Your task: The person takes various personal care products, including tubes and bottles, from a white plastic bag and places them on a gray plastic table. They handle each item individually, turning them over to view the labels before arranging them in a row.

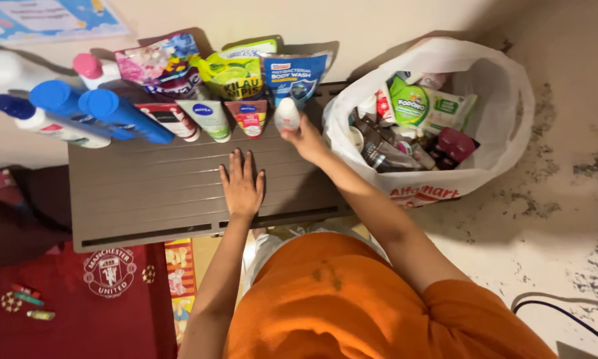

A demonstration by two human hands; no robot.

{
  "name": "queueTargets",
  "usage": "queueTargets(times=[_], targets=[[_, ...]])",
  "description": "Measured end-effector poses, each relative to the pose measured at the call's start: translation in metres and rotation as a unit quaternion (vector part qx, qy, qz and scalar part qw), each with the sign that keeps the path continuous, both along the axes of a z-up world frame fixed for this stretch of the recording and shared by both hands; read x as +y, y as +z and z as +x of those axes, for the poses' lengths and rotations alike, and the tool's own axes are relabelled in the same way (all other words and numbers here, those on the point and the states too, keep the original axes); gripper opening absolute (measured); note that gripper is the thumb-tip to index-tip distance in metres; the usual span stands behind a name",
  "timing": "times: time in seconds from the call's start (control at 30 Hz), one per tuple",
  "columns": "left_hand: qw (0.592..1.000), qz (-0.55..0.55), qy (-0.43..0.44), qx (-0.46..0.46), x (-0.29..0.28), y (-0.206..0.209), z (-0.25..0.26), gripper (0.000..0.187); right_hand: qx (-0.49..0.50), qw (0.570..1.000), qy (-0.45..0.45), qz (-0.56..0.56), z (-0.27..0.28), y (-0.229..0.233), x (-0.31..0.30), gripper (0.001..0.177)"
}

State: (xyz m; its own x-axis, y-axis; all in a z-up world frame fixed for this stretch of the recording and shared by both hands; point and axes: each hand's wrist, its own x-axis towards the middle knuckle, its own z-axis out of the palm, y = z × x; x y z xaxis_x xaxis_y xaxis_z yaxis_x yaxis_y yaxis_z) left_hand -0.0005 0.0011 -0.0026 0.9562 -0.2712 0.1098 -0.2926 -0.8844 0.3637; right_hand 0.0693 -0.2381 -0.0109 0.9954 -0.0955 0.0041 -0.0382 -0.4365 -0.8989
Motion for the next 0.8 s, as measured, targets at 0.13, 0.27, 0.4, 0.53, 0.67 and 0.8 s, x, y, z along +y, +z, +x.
queueTargets(times=[0.13, 0.27, 0.4, 0.53, 0.67, 0.8], targets=[[1.000, -0.006, -0.002, -0.004, 0.001, -0.002, -0.003, 0.064, -0.027, 0.999, 0.031, 0.008, -0.027, 0.011, -0.009, 0.093], [0.999, -0.048, -0.022, -0.011, 0.000, -0.001, -0.006, 0.063, -0.007, 0.993, 0.106, 0.059, -0.064, 0.073, -0.053, 0.045], [0.987, -0.145, -0.072, -0.012, -0.027, 0.011, -0.013, 0.062, -0.109, 0.989, -0.068, -0.079, -0.067, 0.116, -0.135, 0.025], [0.967, -0.214, -0.135, -0.003, -0.077, 0.034, -0.023, 0.062, -0.188, 0.923, -0.233, -0.240, -0.051, 0.105, -0.252, 0.043], [0.960, -0.230, -0.158, 0.016, -0.104, 0.053, -0.028, 0.060, -0.171, 0.915, -0.237, -0.277, -0.032, 0.093, -0.298, 0.061], [0.963, -0.229, -0.142, 0.019, -0.105, 0.052, -0.036, 0.058, -0.026, 0.964, -0.196, -0.179, -0.015, 0.122, -0.285, 0.038]])
